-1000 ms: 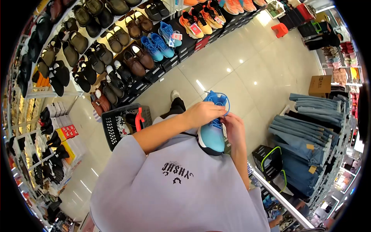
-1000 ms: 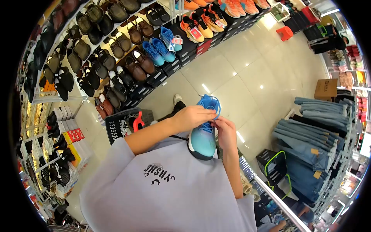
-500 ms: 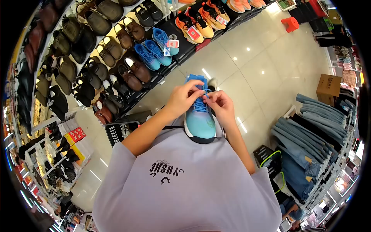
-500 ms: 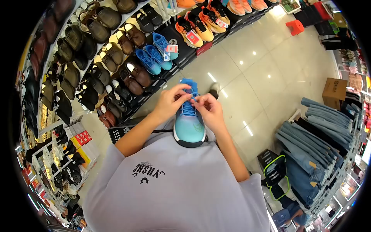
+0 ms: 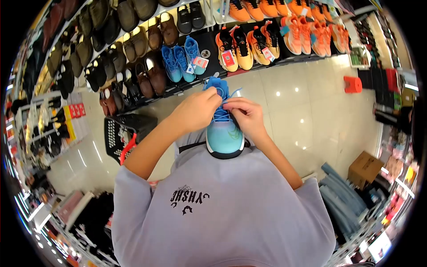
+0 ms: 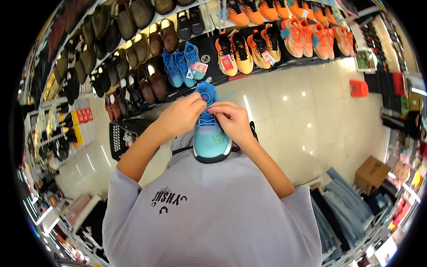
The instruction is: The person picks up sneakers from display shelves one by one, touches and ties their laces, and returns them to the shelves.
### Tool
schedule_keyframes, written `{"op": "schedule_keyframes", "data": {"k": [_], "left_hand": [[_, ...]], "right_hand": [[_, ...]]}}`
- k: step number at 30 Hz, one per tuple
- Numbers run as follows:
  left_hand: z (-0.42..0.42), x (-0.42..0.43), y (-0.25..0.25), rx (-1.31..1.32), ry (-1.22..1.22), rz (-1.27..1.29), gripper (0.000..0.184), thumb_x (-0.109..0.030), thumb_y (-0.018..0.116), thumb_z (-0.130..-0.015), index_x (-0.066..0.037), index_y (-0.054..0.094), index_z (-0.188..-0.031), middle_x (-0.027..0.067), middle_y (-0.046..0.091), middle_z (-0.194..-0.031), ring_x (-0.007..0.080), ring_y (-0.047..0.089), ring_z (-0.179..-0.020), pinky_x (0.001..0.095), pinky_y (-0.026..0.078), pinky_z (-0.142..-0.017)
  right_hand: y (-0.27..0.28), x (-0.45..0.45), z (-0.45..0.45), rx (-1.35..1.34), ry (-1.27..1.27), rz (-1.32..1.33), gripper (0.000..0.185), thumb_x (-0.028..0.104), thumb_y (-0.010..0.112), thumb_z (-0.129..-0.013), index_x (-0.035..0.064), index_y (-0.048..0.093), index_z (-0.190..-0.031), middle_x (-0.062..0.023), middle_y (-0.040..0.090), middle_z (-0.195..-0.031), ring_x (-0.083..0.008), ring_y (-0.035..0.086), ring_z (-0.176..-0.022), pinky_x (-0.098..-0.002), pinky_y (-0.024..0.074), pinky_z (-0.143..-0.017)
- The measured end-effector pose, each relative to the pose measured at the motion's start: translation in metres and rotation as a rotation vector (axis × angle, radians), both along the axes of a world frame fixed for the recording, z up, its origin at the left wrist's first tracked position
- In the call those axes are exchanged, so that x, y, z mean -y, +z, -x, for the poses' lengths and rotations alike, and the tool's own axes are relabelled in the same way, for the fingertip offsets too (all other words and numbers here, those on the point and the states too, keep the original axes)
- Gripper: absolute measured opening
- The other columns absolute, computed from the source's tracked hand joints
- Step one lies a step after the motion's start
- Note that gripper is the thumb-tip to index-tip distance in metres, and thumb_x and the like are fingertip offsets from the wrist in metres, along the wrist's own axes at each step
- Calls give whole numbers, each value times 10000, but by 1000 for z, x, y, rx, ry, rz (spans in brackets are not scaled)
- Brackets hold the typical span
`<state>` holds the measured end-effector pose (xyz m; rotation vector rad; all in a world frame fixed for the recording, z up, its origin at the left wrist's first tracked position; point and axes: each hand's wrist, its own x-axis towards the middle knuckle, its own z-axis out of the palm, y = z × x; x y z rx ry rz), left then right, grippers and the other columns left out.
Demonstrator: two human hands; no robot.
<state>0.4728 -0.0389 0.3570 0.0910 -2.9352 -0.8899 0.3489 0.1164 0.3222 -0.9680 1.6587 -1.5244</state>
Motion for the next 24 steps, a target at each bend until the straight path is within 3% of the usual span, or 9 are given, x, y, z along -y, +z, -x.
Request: {"op": "schedule_keyframes", "data": {"k": [2, 4, 5, 8, 9, 12, 15, 18, 24], "left_hand": [[3, -8, -14, -22, 113, -186, 143, -154, 521, -915, -14, 546, -932, 57, 491, -793, 187, 514, -677, 299, 402, -604], [7, -12, -19, 149, 448, -1065, 161, -160, 496, -927, -13, 561, -920, 18, 491, -806, 136, 500, -736, 294, 426, -649], [12, -18, -10, 160, 508, -1214, 190, -197, 433, -978, -55, 541, -913, -68, 371, -710, 32, 292, -638, 192, 261, -559], [26, -34, -16, 42, 581, -1279, 204, -216, 429, -980, -53, 538, -925, -73, 362, -700, 37, 288, -620, 194, 259, -557], [30, -36, -7, 35, 622, -1333, 172, -199, 502, -957, -41, 557, -918, -64, 450, -730, 30, 371, -643, 188, 327, -587], [29, -34, -12, 36, 545, -1110, 131, -153, 600, -907, -24, 590, -889, -36, 560, -787, 29, 478, -705, 193, 402, -637], [16, -28, -21, 25, 652, -1057, 116, -125, 669, -853, -17, 632, -842, 2, 633, -816, 50, 536, -727, 214, 444, -648], [11, -22, -28, 54, 817, -849, 144, -146, 679, -845, -8, 643, -828, 26, 644, -755, 67, 539, -677, 237, 449, -621], [25, -53, -23, 35, 853, -651, 157, -138, 619, -884, 17, 594, -873, 63, 618, -762, 87, 547, -677, 226, 443, -610]], "right_hand": [[1, 2, 12, -56, 52, 6, 181, -82, 567, -781, -29, 669, -920, -115, 670, -941, -170, 637, -769, -255, 511, -694], [14, 9, 24, -160, 100, 11, 166, -49, 600, -773, -25, 662, -925, -109, 667, -947, -177, 628, -712, -272, 509, -654], [22, 11, 31, -225, 161, -44, 129, -11, 644, -768, -14, 655, -896, -93, 658, -995, -179, 619, -713, -276, 502, -639], [32, 15, 46, -327, 251, -90, 100, 24, 682, -761, -21, 624, -829, -88, 644, -1041, -182, 614, -729, -296, 497, -655], [31, 13, 51, -332, 268, -85, 100, 24, 682, -761, -21, 624, -829, -88, 644, -1041, -182, 614, -729, -296, 497, -655], [27, 0, 72, -310, 352, -107, 129, 50, 676, -790, -31, 581, -758, -132, 594, -1165, -198, 610, -932, -320, 495, -729], [21, -26, 97, 447, 388, 70, 138, 34, 588, -862, -27, 574, -739, -191, 435, -1357, -324, 389, -1297, -417, 418, -982], [14, -47, 112, 753, 255, 2, 144, 40, 579, -867, -9, 573, -732, -187, 450, -1342, -332, 395, -1294, -448, 387, -1026], [4, -51, 128, 905, 280, -90, 211, 77, 573, -883, 9, 537, -687, -175, 476, -1318, -325, 415, -1277, -421, 428, -980]]}}
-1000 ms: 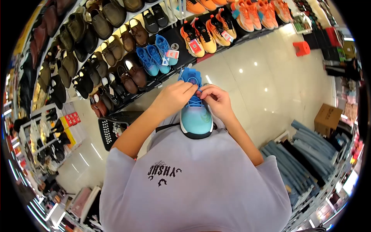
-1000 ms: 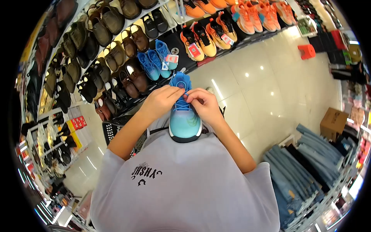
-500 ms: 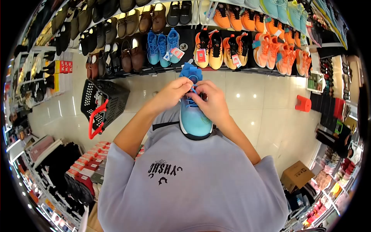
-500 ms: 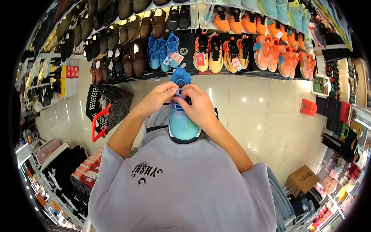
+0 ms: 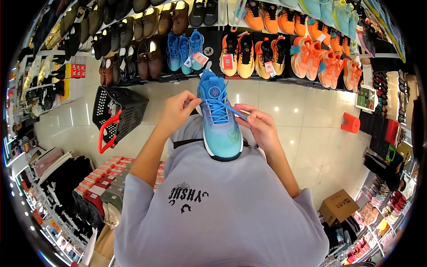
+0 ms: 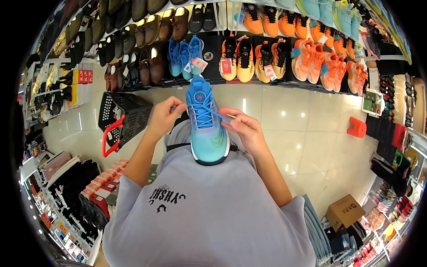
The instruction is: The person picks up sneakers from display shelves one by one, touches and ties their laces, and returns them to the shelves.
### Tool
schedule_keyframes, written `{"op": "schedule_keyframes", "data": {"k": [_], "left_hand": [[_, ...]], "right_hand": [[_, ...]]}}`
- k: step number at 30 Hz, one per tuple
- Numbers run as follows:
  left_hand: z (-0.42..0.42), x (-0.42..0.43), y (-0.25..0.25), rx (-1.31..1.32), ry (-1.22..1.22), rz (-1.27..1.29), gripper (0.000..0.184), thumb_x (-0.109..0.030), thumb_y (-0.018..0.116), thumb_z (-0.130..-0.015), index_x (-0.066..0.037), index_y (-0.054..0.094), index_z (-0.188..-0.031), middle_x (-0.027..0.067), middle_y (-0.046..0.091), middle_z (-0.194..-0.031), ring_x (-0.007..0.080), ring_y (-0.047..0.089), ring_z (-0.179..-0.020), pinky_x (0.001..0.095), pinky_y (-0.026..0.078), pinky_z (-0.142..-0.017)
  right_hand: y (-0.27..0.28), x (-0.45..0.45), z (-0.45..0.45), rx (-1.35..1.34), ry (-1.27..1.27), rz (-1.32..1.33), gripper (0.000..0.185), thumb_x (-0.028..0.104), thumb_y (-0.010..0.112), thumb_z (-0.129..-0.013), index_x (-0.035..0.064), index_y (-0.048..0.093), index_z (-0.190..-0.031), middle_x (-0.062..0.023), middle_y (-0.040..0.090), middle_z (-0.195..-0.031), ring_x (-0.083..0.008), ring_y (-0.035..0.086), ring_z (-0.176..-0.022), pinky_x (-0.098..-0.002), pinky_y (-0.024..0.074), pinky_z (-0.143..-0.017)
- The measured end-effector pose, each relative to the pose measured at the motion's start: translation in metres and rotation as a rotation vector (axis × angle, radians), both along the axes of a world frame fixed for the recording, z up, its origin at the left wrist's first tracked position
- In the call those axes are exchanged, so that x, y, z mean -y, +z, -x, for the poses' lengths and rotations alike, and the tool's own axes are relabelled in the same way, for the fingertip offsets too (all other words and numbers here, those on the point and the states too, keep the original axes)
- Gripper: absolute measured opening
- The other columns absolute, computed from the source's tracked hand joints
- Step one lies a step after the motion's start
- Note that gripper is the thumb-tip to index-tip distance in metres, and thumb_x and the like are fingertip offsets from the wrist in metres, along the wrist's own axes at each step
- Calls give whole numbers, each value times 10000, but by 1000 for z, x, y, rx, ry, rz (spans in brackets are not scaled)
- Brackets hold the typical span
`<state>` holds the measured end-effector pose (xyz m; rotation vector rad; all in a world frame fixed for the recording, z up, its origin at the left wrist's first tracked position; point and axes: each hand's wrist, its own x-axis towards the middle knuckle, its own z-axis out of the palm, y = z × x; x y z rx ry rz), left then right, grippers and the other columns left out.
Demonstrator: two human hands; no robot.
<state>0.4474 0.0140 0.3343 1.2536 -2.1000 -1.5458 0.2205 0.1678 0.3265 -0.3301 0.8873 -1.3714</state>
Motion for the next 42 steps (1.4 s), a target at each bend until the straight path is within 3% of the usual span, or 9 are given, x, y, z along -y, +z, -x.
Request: {"op": "schedule_keyframes", "data": {"k": [9, 12, 14, 23, 26, 28, 32, 39, 42], "left_hand": [[31, -22, 43, 44, -113, -17, 156, -171, 597, -888, -14, 600, -888, 65, 571, -995, 141, 550, -824, 262, 452, -662], [40, -35, 35, -168, -114, 109, 157, -178, 620, -862, -27, 599, -823, 99, 576, -1009, 258, 546, -993, 343, 443, -821], [43, -42, 22, -156, -198, 500, 112, -139, 626, -839, -33, 595, -819, 105, 549, -1133, 357, 408, -1233, 419, 384, -970], [46, -50, 8, -293, -328, 203, 371, -172, 739, -666, -41, 429, -822, 115, 523, -1138, 415, 311, -1307, 446, 374, -972], [40, -46, 7, -348, -356, 54, 361, -158, 738, -666, -53, 419, -798, 99, 523, -1138, 415, 307, -1312, 441, 381, -955], [38, -41, 5, -386, -348, 40, 356, -149, 735, -668, -61, 409, -783, 84, 528, -1123, 412, 300, -1320, 434, 387, -935], [31, -29, 12, -316, -387, 88, 299, -155, 713, -708, -65, 444, -804, 75, 539, -1120, 347, 406, -1252, 427, 402, -947], [6, 12, 20, -306, -247, 459, 122, -113, 660, -794, -41, 623, -885, 80, 576, -1113, 262, 558, -1073, 348, 483, -836], [-10, 34, 32, -359, -305, 158, 109, -103, 658, -801, -24, 628, -871, 89, 582, -1079, 254, 601, -969, 335, 493, -794]], "right_hand": [[21, 13, -2, -678, 148, 364, 134, 46, 672, -802, 20, 573, -715, -161, 524, -1215, -284, 522, -1119, -387, 425, -924], [36, 15, -13, -742, 137, 492, 86, 55, 679, -794, 18, 609, -761, -153, 534, -1170, -284, 535, -1087, -377, 432, -904], [37, 18, -11, -730, 152, 533, 73, 61, 688, -777, 17, 632, -795, -138, 541, -1135, -265, 540, -1061, -369, 437, -883], [19, 47, 16, -919, 156, 496, 162, 128, 670, -804, 22, 653, -925, -133, 578, -1091, -259, 563, -1016, -336, 436, -884], [10, 68, 20, -718, -96, 112, 339, 241, 663, -838, 0, 602, -1068, -149, 582, -1102, -272, 572, -1016, -349, 432, -902], [-7, 73, 36, -1396, 359, 252, 503, 345, 669, -839, -10, 536, -1169, -146, 587, -1108, -250, 570, -1031, -353, 421, -927], [17, 97, 16, -671, 544, -401, 431, 334, 697, -808, 48, 589, -1111, -82, 617, -1066, -145, 600, -923, -283, 509, -699], [-1, 149, -24, -581, 390, -457, 386, 278, 705, -803, 60, 593, -1102, -47, 632, -937, -125, 618, -821, -265, 514, -609], [-3, 168, -40, -587, 291, -476, 379, 265, 702, -808, 65, 594, -1111, -44, 634, -937, -122, 617, -820, -271, 515, -623]]}}
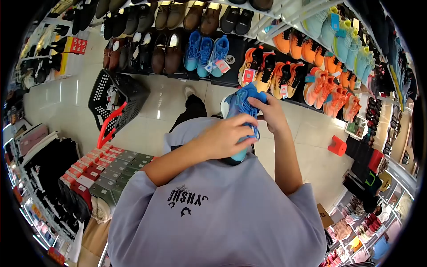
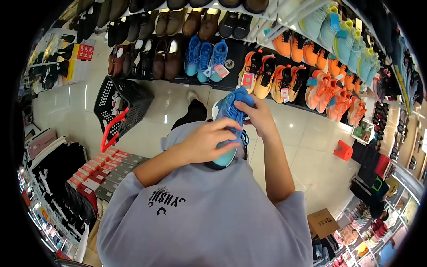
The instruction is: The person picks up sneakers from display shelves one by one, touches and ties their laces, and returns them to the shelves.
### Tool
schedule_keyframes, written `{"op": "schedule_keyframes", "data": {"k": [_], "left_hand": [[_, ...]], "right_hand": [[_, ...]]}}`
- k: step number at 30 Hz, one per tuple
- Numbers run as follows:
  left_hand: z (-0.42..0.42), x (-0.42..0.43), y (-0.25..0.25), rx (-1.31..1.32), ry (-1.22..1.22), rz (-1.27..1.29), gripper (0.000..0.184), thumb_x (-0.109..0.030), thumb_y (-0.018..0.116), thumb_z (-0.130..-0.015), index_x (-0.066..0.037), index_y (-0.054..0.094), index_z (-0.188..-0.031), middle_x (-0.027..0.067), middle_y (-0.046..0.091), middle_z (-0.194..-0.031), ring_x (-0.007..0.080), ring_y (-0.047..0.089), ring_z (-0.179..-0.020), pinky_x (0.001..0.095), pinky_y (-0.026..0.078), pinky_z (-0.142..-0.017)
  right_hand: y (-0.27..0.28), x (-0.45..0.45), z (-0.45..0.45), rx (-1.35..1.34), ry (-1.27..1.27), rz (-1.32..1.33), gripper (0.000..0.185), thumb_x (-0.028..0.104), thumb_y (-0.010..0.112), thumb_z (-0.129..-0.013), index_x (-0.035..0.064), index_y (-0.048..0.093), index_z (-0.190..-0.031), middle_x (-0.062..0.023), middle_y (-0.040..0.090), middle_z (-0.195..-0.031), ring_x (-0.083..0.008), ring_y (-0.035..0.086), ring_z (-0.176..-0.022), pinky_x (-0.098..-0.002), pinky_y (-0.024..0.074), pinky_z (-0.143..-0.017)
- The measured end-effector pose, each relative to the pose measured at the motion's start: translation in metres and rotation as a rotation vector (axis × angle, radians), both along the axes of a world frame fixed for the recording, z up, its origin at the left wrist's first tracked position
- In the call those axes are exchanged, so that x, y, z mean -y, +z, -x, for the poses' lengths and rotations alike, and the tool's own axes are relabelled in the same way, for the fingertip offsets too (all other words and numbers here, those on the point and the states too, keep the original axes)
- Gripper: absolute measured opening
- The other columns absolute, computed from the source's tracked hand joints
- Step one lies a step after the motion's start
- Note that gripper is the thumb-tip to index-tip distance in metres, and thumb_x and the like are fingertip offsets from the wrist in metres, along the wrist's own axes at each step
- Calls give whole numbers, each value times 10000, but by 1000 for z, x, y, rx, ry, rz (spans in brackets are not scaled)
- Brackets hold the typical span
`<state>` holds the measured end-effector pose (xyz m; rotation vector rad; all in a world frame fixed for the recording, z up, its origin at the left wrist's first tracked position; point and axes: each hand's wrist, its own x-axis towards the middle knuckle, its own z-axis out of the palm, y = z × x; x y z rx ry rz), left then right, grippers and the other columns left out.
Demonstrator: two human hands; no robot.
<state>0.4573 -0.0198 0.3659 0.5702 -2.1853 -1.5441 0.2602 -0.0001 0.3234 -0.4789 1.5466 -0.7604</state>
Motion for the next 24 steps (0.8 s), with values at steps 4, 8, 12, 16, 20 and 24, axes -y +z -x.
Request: {"op": "schedule_keyframes", "data": {"k": [4, 8, 12, 16, 20, 24], "left_hand": [[-12, 30, 0, -119, 61, -116, 121, -102, 658, -802, -7, 634, -872, 97, 582, -1040, 249, 618, -874, 331, 496, -756], [-32, 75, -13, -11, 229, -16, 151, -60, 626, -809, -23, 662, -951, 93, 570, -990, 242, 608, -821, 324, 491, -717], [-52, 110, -32, 145, 237, 85, 159, -95, 662, -779, -79, 690, -935, 69, 575, -903, 237, 609, -826, 323, 487, -716], [-56, 153, -69, 344, 204, 162, 348, -293, 725, -753, -75, 662, -1017, 73, 573, -1004, 265, 578, -969, 392, 459, -819], [-51, 176, -98, 301, 138, -590, 747, -338, 760, -765, 12, 404, -1320, 133, 483, -1278, 244, 483, -1153, 354, 424, -944], [-44, 172, -96, 202, 99, -815, 788, -335, 780, -726, 35, 410, -1315, 174, 487, -1285, 256, 500, -1164, 354, 441, -933]], "right_hand": [[-1, 24, -19, 51, -182, 68, 300, 239, 684, -824, 59, 601, -1050, -32, 616, -912, -118, 604, -788, -283, 515, -646], [3, 50, -40, -13, -320, 106, 255, 236, 675, -834, 40, 601, -979, -31, 605, -856, -137, 604, -777, -307, 512, -663], [5, 71, -55, -78, -316, 103, 276, 240, 682, -829, 42, 604, -1006, -47, 625, -882, -149, 616, -780, -329, 519, -685], [12, 86, -77, -88, -333, 103, 209, 219, 686, -827, 62, 595, -930, -25, 606, -867, -126, 606, -761, -315, 532, -657], [16, 92, -82, -76, -368, 81, 218, 223, 691, -822, 67, 597, -941, -27, 601, -889, -134, 589, -830, -342, 511, -709], [13, 95, -79, -109, -370, 38, 268, 234, 687, -825, 63, 591, -1008, -39, 598, -938, -146, 577, -881, -362, 502, -730]]}}
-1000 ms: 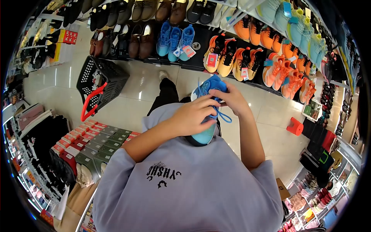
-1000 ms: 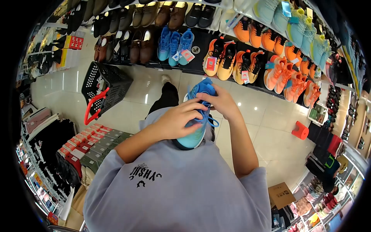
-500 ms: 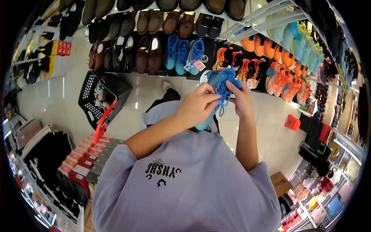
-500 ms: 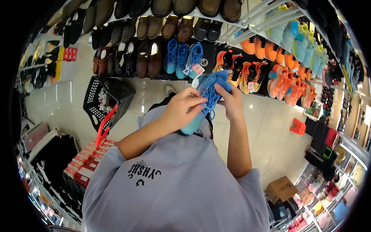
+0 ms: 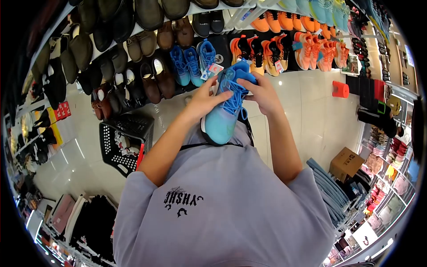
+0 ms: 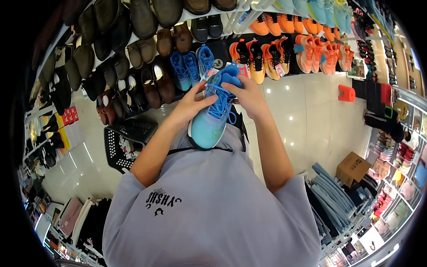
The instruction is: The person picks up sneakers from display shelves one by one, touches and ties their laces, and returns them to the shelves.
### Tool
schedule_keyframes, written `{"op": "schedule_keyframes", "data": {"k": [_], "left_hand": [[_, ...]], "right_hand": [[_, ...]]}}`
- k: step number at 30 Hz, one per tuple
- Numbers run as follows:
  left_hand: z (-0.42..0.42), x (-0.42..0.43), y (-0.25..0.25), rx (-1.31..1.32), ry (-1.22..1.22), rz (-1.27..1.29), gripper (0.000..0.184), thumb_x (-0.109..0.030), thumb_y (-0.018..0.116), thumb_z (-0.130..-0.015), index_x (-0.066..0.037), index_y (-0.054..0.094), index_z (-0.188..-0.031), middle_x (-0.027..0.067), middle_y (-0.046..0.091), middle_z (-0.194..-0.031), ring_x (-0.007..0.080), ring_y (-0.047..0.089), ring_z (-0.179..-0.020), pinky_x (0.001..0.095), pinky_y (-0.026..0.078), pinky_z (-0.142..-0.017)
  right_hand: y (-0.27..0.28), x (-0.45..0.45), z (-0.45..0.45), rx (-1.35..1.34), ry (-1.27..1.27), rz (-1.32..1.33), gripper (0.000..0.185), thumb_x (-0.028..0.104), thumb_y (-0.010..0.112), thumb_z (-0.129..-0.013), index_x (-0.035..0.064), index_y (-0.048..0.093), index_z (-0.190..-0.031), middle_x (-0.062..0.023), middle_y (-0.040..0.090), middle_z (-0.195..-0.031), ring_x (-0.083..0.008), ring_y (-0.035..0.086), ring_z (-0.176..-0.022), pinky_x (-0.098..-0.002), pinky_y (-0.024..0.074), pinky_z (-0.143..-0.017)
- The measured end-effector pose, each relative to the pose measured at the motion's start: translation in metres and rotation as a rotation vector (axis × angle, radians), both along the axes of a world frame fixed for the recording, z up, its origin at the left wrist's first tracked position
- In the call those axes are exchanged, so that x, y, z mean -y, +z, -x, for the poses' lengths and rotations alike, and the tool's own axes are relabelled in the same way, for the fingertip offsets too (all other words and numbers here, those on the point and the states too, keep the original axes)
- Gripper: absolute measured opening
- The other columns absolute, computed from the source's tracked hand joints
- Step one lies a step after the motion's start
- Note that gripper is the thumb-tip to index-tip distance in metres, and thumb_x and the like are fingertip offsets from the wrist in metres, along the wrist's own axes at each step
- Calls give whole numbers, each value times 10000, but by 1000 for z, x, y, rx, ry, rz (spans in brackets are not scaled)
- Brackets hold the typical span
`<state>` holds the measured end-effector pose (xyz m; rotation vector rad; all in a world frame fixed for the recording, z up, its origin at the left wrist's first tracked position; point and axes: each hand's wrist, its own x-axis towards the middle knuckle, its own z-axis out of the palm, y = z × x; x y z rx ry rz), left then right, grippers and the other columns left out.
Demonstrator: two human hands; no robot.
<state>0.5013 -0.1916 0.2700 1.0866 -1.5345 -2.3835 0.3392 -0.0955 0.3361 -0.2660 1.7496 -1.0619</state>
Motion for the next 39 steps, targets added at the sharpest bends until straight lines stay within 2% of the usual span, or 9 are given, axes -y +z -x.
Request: {"op": "schedule_keyframes", "data": {"k": [5, 9, 15, 17, 20, 26, 32, 34, 39], "left_hand": [[16, 1, 21, 3, -110, 292, 772, -271, 769, -757, 58, 380, -1336, 155, 531, -1222, 181, 576, -1036, 312, 479, -876], [30, -2, 4, -37, -51, 186, 753, -298, 767, -754, 51, 410, -1318, 149, 572, -1167, 181, 583, -1026, 302, 477, -865], [61, -16, 9, 108, 87, 302, 740, -427, 736, -724, 56, 489, -1227, 207, 583, -1160, 293, 580, -1070, 360, 440, -920], [73, -16, 7, 225, 47, 402, 746, -429, 743, -710, 68, 493, -1208, 216, 585, -1144, 306, 583, -1057, 365, 448, -903], [96, -11, 14, 278, 13, 426, 736, -432, 743, -703, 56, 502, -1198, 226, 579, -1125, 316, 577, -1057, 371, 455, -887], [125, -25, -42, 448, 127, 487, 814, -478, 748, -687, 22, 456, -1260, 205, 501, -1237, 331, 555, -1093, 383, 459, -896], [97, -79, -121, 376, 434, 385, 795, -368, 745, -745, 73, 399, -1309, 229, 484, -1290, 325, 509, -1176, 371, 391, -991], [63, -102, -138, 431, 634, 163, 760, -371, 721, -779, 79, 409, -1307, 237, 474, -1307, 322, 484, -1206, 376, 365, -1017], [-84, -258, -211, 994, 705, -55, 659, -429, 619, -853, 65, 484, -1267, 242, 524, -1264, 320, 524, -1162, 380, 411, -971]], "right_hand": [[1, 7, 10, 128, 88, 12, 436, 237, 666, -836, 67, 520, -1209, -55, 575, -1057, -151, 544, -985, -360, 462, -838], [-13, 2, 38, 138, 294, 152, 476, 204, 665, -828, 69, 491, -1249, -58, 568, -1083, -153, 525, -1026, -357, 429, -896], [-9, 19, 69, 93, 381, 21, 553, 181, 713, -769, 45, 483, -1252, -66, 578, -1091, -173, 570, -984, -360, 521, -766], [-17, 25, 80, 78, 328, -33, 499, 187, 741, -703, 25, 539, -1130, -87, 629, -923, -172, 619, -763, -306, 537, -568], [-38, 38, 110, 32, 495, -31, 542, 194, 768, -667, 6, 549, -1125, -111, 639, -921, -189, 639, -760, -308, 551, -565], [-76, 69, 147, -70, 803, -161, 490, 170, 773, -663, -13, 594, -1081, -102, 640, -908, -168, 644, -754, -257, 558, -604], [-192, 52, 167, -3, 752, -164, 360, 142, 769, -613, -9, 674, -926, -89, 652, -779, -165, 634, -655, -286, 518, -543], [-224, 60, 174, -377, 910, -58, 377, 176, 769, -617, 10, 675, -943, -102, 650, -744, -181, 637, -647, -308, 518, -588], [-268, 110, 185, -547, 912, -105, 437, 224, 770, -610, 32, 663, -987, -171, 664, -879, -287, 658, -807, -345, 507, -746]]}}
